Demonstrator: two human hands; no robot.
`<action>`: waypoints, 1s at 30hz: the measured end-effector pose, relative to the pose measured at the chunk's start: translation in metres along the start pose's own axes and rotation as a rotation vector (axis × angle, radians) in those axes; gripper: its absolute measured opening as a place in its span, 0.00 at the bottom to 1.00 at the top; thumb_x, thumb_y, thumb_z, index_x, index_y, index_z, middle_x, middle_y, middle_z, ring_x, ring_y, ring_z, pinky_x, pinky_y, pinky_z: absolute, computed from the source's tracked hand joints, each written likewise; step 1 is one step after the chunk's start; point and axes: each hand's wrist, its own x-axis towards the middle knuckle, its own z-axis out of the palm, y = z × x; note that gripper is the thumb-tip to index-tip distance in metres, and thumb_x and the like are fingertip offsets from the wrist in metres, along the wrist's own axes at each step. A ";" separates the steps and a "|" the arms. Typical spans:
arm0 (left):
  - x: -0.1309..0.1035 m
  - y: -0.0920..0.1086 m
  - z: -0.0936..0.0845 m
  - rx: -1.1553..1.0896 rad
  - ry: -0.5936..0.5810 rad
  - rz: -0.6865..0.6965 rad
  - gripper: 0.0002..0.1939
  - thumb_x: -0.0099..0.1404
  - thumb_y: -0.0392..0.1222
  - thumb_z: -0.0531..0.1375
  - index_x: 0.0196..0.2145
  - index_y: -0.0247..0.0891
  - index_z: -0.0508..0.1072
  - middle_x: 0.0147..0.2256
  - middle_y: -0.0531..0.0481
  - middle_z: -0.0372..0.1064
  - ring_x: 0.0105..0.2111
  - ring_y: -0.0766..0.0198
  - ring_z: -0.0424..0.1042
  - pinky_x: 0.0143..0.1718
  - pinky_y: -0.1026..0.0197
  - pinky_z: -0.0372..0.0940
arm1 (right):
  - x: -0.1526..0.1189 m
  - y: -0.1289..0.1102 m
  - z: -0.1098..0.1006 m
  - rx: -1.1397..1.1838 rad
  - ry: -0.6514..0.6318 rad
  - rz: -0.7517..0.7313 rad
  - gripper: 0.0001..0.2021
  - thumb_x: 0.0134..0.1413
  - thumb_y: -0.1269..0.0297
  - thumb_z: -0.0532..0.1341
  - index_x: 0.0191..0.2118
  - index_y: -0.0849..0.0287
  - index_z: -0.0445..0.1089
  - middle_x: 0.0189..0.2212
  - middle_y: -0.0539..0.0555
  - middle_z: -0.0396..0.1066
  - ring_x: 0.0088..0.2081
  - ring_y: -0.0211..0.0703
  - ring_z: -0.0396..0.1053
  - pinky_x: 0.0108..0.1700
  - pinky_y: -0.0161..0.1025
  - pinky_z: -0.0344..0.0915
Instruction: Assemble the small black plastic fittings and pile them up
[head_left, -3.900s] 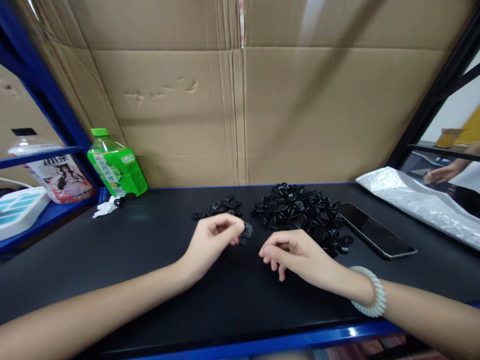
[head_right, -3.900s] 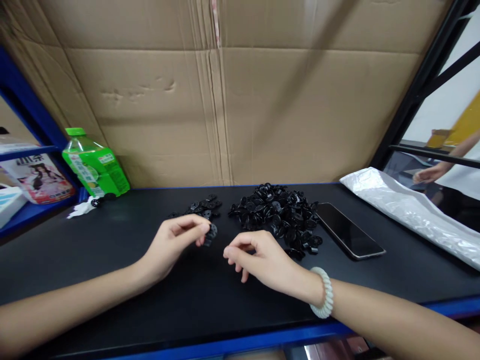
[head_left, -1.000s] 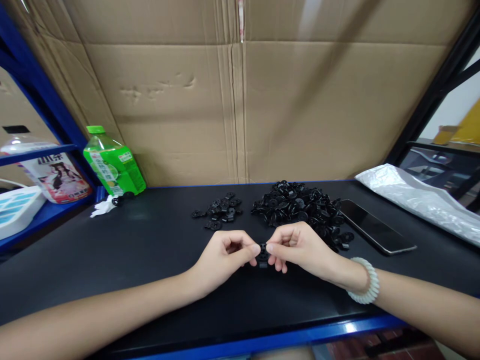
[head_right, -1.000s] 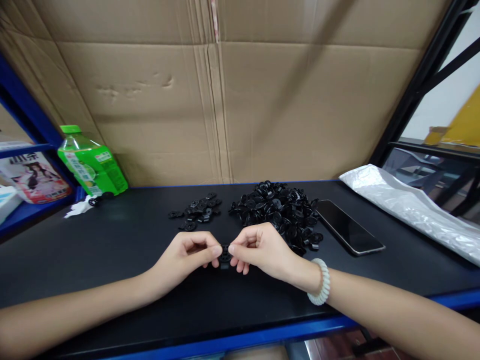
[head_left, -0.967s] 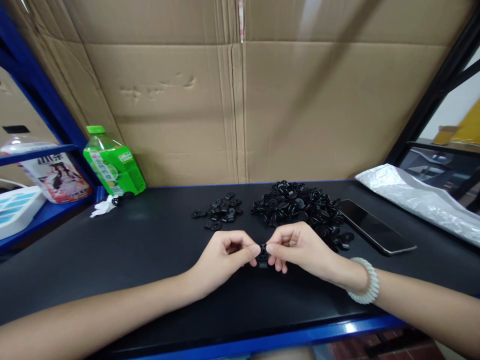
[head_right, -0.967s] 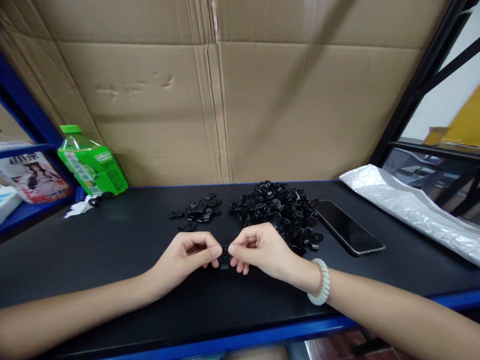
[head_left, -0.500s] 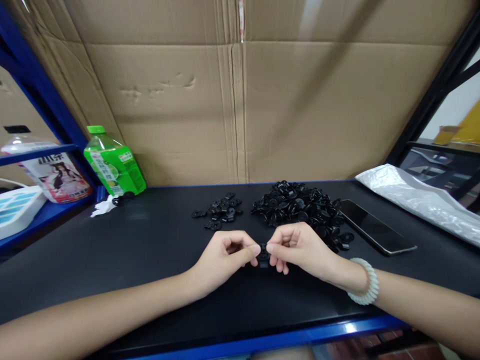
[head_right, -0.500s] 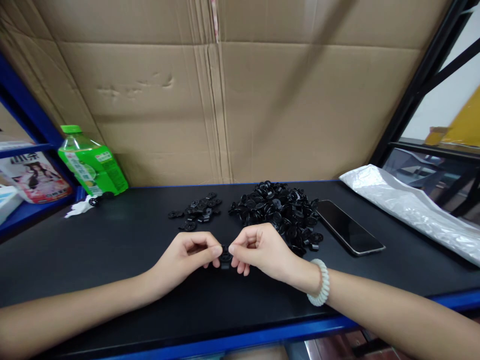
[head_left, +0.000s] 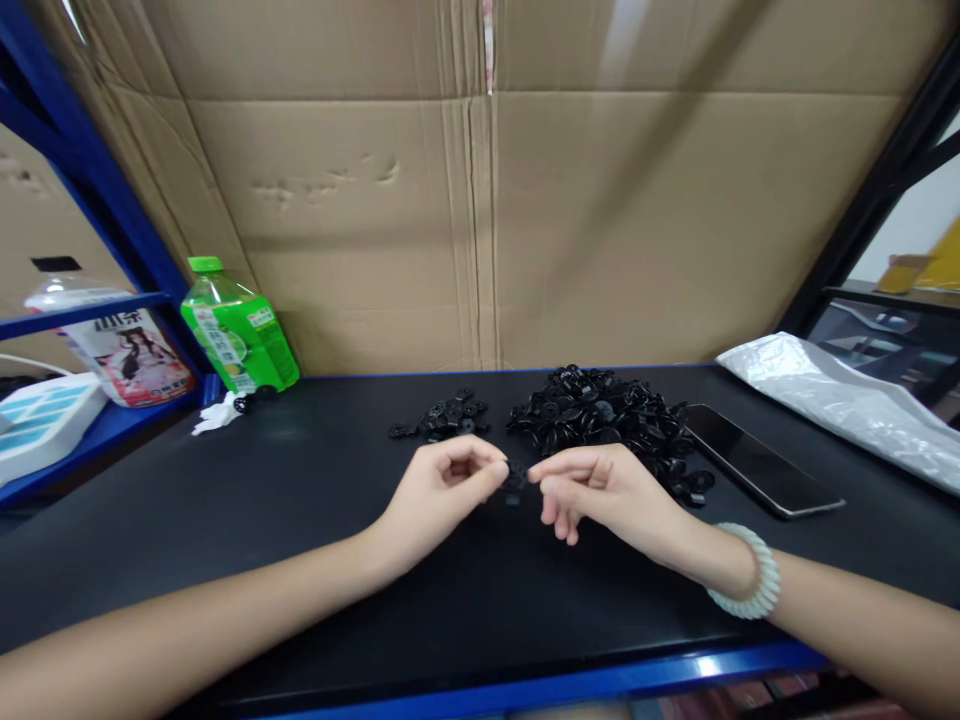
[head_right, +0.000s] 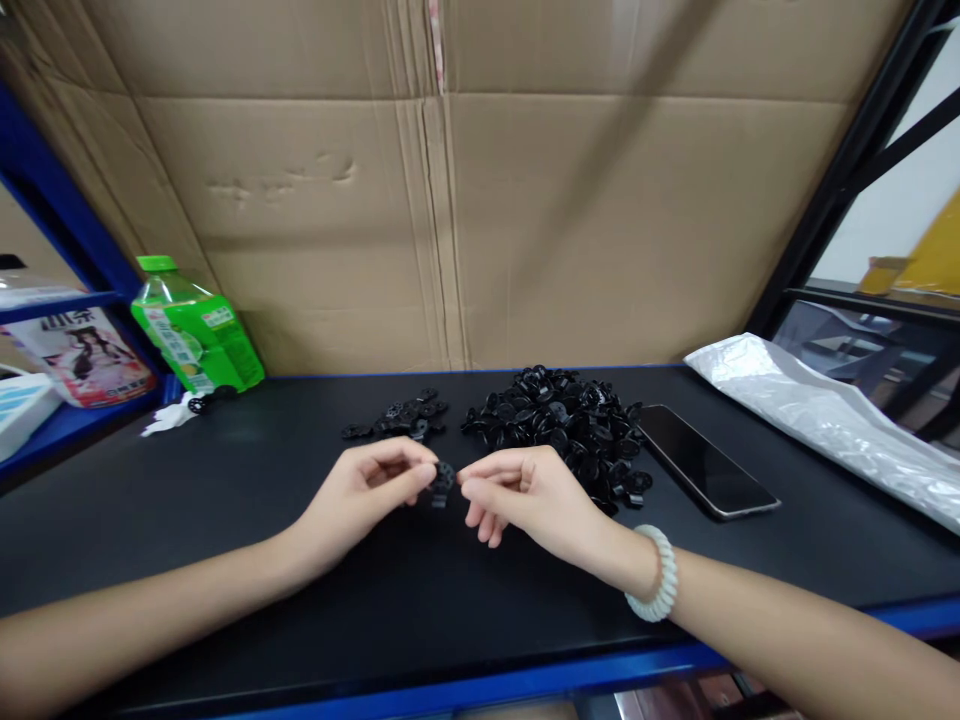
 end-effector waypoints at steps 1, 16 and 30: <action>0.005 -0.002 -0.006 0.044 0.054 0.023 0.10 0.59 0.44 0.61 0.30 0.34 0.74 0.25 0.52 0.69 0.25 0.67 0.66 0.27 0.65 0.62 | -0.001 -0.003 -0.002 -0.013 0.010 -0.018 0.15 0.53 0.55 0.64 0.39 0.63 0.74 0.23 0.52 0.73 0.21 0.35 0.69 0.24 0.33 0.68; 0.006 -0.011 -0.008 0.498 0.045 0.412 0.08 0.63 0.34 0.55 0.40 0.36 0.71 0.41 0.47 0.66 0.29 0.67 0.61 0.32 0.63 0.61 | -0.007 -0.072 -0.095 -0.917 -0.034 -0.212 0.09 0.53 0.60 0.63 0.35 0.59 0.76 0.33 0.54 0.73 0.34 0.41 0.69 0.35 0.36 0.63; -0.004 -0.009 0.006 0.356 -0.111 0.370 0.08 0.62 0.32 0.55 0.38 0.36 0.72 0.39 0.47 0.68 0.26 0.69 0.60 0.28 0.64 0.60 | -0.022 -0.069 -0.069 -1.005 -0.072 -0.004 0.05 0.52 0.68 0.60 0.27 0.59 0.70 0.16 0.46 0.66 0.18 0.31 0.61 0.21 0.29 0.55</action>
